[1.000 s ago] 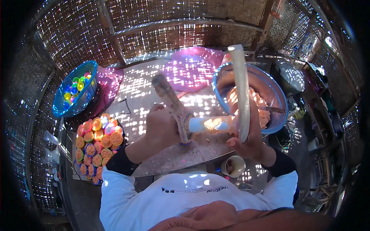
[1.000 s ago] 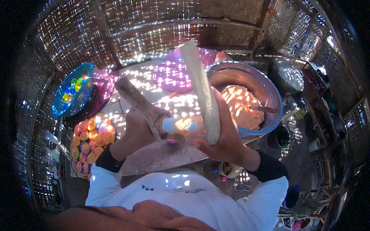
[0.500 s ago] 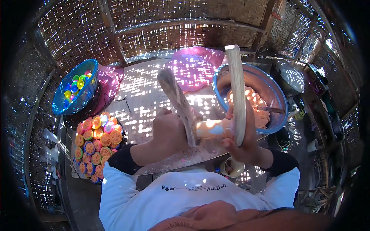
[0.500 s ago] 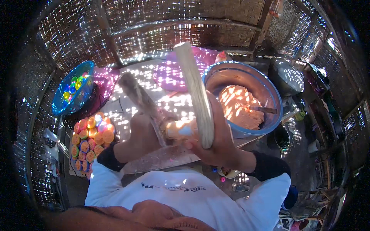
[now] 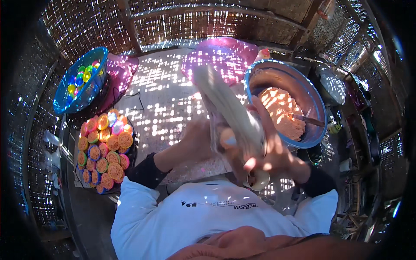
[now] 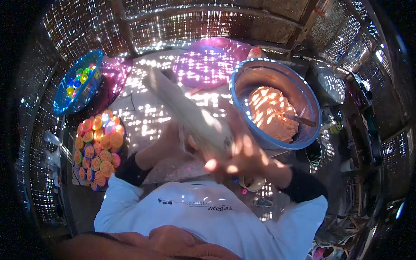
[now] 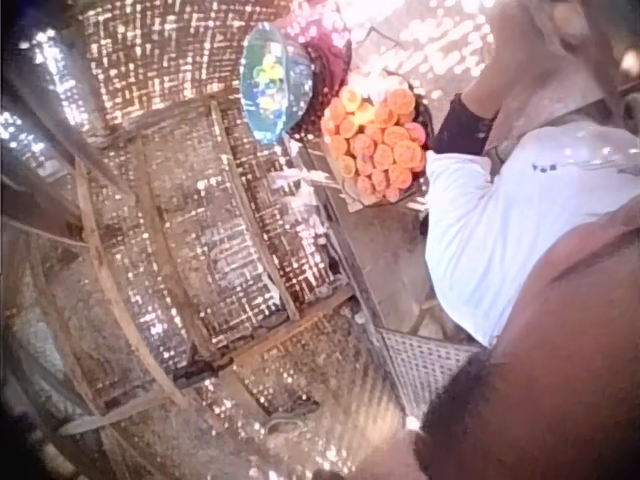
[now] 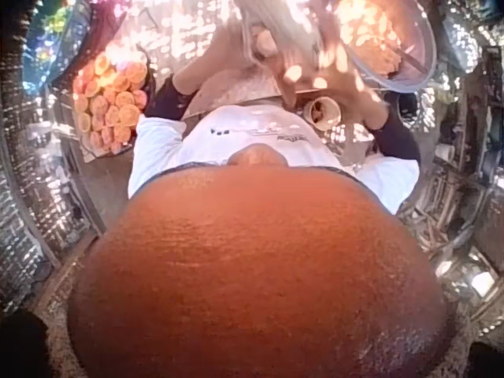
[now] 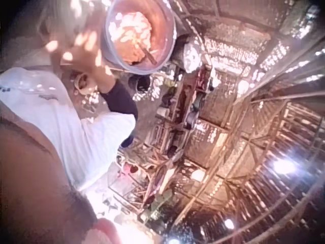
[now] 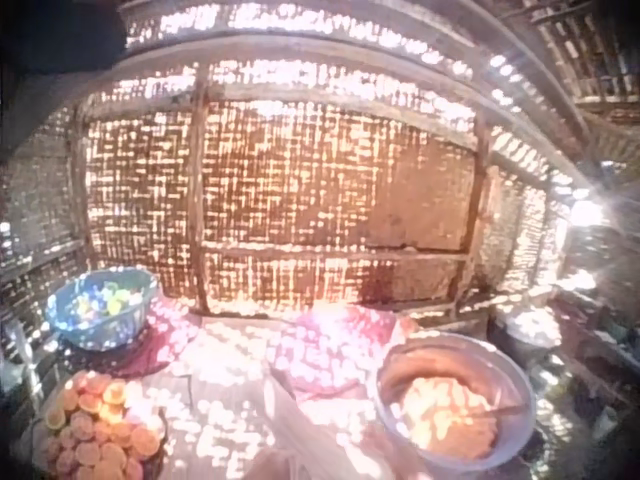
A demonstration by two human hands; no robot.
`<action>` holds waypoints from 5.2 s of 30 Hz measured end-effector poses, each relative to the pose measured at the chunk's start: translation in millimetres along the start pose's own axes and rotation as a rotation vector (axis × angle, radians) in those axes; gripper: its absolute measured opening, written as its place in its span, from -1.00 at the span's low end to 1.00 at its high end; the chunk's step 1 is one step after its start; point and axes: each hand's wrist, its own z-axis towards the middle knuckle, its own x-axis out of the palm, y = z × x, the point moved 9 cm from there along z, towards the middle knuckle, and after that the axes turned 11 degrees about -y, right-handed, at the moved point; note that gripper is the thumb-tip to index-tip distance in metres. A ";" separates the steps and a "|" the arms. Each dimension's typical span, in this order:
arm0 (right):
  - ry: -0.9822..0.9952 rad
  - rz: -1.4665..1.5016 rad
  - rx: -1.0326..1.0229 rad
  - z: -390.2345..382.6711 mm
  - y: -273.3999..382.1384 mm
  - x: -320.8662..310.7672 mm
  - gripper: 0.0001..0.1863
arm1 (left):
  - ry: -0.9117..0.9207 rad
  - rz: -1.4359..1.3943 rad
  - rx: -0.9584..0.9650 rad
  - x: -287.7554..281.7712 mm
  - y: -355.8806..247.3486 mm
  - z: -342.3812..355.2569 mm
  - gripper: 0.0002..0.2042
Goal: The person scoops orange batter from a large metal bowl into small colorful plastic cups using a wooden mold. They press the batter into the cups and arrange them on a tray. The person repeats this process for multiple cups.
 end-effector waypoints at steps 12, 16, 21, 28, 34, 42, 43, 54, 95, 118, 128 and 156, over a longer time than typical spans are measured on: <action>0.398 0.478 0.694 -21.5 -48.7 -3.5 -0.18 | -0.146 -1.426 -0.070 -54.4 71.3 71.4 -0.22; 0.517 0.478 0.774 -28.3 -81.1 -3.9 -0.17 | 0.061 -2.037 0.397 -67.7 59.2 80.3 -0.17; 0.580 0.541 0.855 -20.4 -88.6 2.0 -0.14 | 0.097 -2.078 0.420 -64.3 59.1 72.8 -0.48; 0.529 0.287 0.913 -17.0 -109.6 9.4 -0.16 | 0.014 -2.260 0.200 -41.0 99.7 51.8 -0.71; 0.475 0.114 0.831 -6.5 -108.1 19.3 -0.19 | -0.025 -2.132 0.167 -42.8 111.3 43.5 -0.75; 0.481 0.131 0.892 -9.4 -102.7 22.6 -0.26 | -0.202 -2.228 -0.006 -33.8 123.1 32.7 -0.73; 0.464 0.113 0.887 -7.3 -99.2 21.3 -0.26 | -0.223 -2.229 -0.031 -30.5 126.0 31.9 -0.73; 0.431 -0.029 0.893 -5.7 -93.3 5.1 -0.39 | -0.198 -2.268 0.006 -21.8 130.9 38.7 -0.75; 0.326 -0.133 0.746 -4.7 -78.5 16.7 -0.42 | -0.337 -2.051 -0.188 -37.9 129.6 22.0 -0.69; 0.127 0.070 0.518 -12.2 -113.0 6.0 -0.24 | -0.069 0.052 -0.354 1.1 86.3 -83.7 -0.80; 0.031 0.131 0.517 -15.3 -112.4 -10.5 -0.39 | -0.155 0.615 -0.100 -2.3 82.7 -62.9 -0.83; -0.114 0.009 -0.054 6.4 -178.4 84.7 -0.32 | -0.719 -0.114 -0.400 -107.3 137.3 -99.1 -0.60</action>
